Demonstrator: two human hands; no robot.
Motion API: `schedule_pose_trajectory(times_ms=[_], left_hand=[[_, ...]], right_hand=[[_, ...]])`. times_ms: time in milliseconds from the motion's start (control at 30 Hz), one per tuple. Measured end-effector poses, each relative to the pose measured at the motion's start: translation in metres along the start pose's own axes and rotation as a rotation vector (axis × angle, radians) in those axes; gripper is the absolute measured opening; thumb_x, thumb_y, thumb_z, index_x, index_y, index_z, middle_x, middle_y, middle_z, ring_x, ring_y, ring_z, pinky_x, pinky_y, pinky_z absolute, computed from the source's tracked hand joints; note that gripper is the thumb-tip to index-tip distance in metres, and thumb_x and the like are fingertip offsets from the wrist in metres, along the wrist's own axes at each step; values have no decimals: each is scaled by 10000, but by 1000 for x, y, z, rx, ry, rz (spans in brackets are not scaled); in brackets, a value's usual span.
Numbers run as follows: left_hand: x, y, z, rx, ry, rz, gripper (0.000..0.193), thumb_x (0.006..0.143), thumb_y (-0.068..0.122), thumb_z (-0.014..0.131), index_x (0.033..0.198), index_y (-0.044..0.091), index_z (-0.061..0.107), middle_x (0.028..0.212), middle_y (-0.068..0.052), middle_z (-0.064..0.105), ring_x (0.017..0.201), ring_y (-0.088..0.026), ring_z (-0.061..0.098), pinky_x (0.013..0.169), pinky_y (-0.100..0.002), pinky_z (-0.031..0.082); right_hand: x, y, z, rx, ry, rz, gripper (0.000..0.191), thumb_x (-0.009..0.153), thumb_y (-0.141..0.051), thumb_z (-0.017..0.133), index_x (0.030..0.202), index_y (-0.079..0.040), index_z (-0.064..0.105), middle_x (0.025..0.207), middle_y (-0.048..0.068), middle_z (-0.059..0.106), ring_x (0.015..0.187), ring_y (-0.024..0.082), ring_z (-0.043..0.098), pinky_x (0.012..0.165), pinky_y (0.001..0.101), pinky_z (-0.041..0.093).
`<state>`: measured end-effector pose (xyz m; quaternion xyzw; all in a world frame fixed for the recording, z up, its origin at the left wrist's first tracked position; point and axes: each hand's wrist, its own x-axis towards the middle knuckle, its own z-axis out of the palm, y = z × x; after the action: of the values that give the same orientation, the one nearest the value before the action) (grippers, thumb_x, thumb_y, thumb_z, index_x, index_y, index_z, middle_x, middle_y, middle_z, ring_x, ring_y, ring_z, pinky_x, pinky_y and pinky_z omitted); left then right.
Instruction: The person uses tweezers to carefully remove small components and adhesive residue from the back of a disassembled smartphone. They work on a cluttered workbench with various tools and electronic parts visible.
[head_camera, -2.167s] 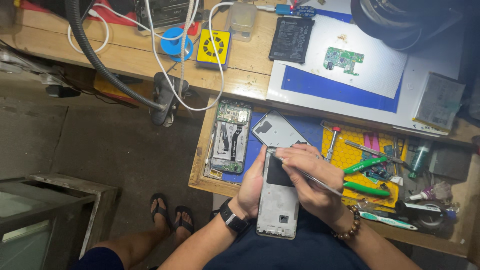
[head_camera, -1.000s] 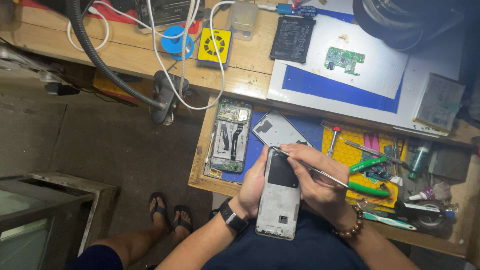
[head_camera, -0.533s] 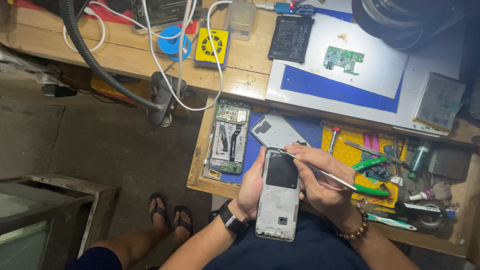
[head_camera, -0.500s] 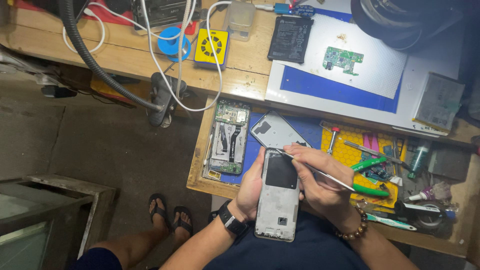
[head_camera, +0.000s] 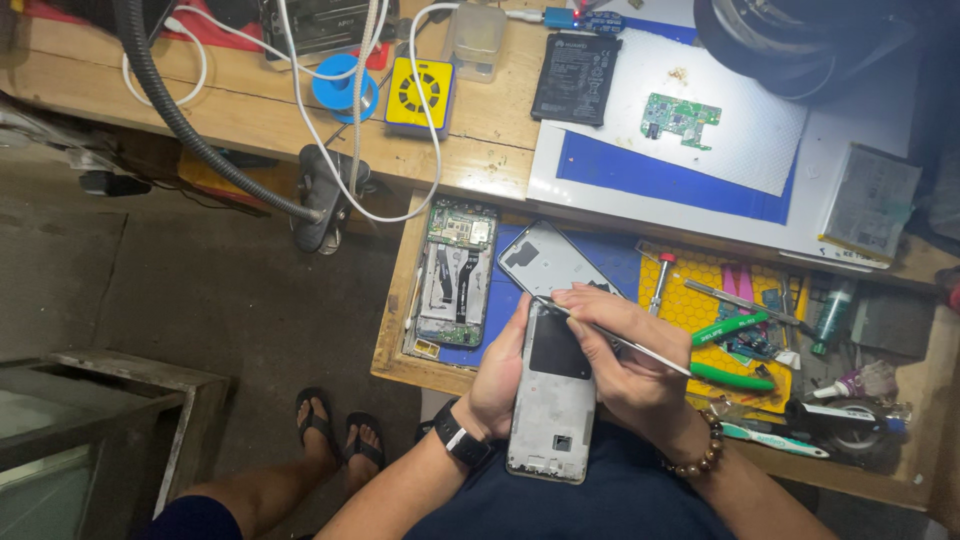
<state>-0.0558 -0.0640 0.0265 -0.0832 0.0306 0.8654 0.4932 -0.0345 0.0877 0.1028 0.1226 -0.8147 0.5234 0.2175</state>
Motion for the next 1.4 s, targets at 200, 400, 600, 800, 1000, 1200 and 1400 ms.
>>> schedule_pose_trajectory(times_ms=[200, 400, 600, 800, 1000, 1200, 1400], left_hand=[[0, 2, -3, -38, 0, -1, 564, 1139, 555, 325, 1387, 104, 557, 1275, -78, 660, 1148, -187, 667, 1006, -336, 567], [-2, 3, -8, 20, -3, 23, 591, 1138, 564, 318, 1398, 94, 564, 1265, -83, 657, 1138, -189, 670, 988, -337, 568], [-3, 1, -8, -28, -30, -11, 597, 1150, 573, 304, 1416, 94, 543, 1302, -87, 651, 1157, -201, 670, 998, -358, 577], [-5, 3, -6, 4, -203, -23, 630, 1179, 596, 304, 1443, 78, 545, 1322, -121, 653, 1154, -244, 675, 998, -375, 577], [-4, 3, -5, -38, -132, -30, 631, 1175, 588, 293, 1448, 74, 536, 1323, -126, 656, 1169, -253, 674, 1020, -402, 570], [-4, 5, -5, -40, -2, -26, 646, 1133, 568, 286, 1467, 69, 523, 1354, -121, 642, 1224, -232, 640, 1051, -372, 562], [-6, 5, -11, 23, -140, -31, 690, 1168, 601, 274, 1516, 44, 484, 1390, -145, 617, 1262, -236, 638, 1075, -386, 540]], right_hand=[[-2, -3, 4, -34, -32, -19, 132, 919, 69, 701, 1040, 22, 673, 1082, 151, 758, 1096, 281, 764, 1105, 489, 556], [-7, -3, 4, 33, -50, 11, 143, 922, 73, 691, 1052, 16, 676, 1089, 154, 756, 1117, 285, 751, 1171, 553, 487], [-6, 2, 5, 113, -26, 81, 109, 959, 79, 658, 1050, 19, 673, 1070, 150, 759, 1116, 278, 758, 1198, 555, 488], [-8, 1, 5, 100, 0, 102, 126, 959, 88, 654, 1062, 24, 685, 1073, 156, 757, 1104, 271, 755, 1221, 559, 466], [-6, 4, 4, 125, -25, 112, 150, 946, 94, 649, 1073, 21, 682, 1095, 153, 760, 1101, 233, 746, 1258, 576, 402], [-18, -10, 4, 71, -80, 51, 159, 912, 78, 669, 1046, -9, 667, 1085, 142, 765, 1098, 237, 751, 1273, 591, 333], [-19, -4, 1, 105, -95, 82, 145, 922, 87, 663, 1027, -12, 672, 1063, 129, 769, 1091, 236, 760, 1331, 606, 249]])
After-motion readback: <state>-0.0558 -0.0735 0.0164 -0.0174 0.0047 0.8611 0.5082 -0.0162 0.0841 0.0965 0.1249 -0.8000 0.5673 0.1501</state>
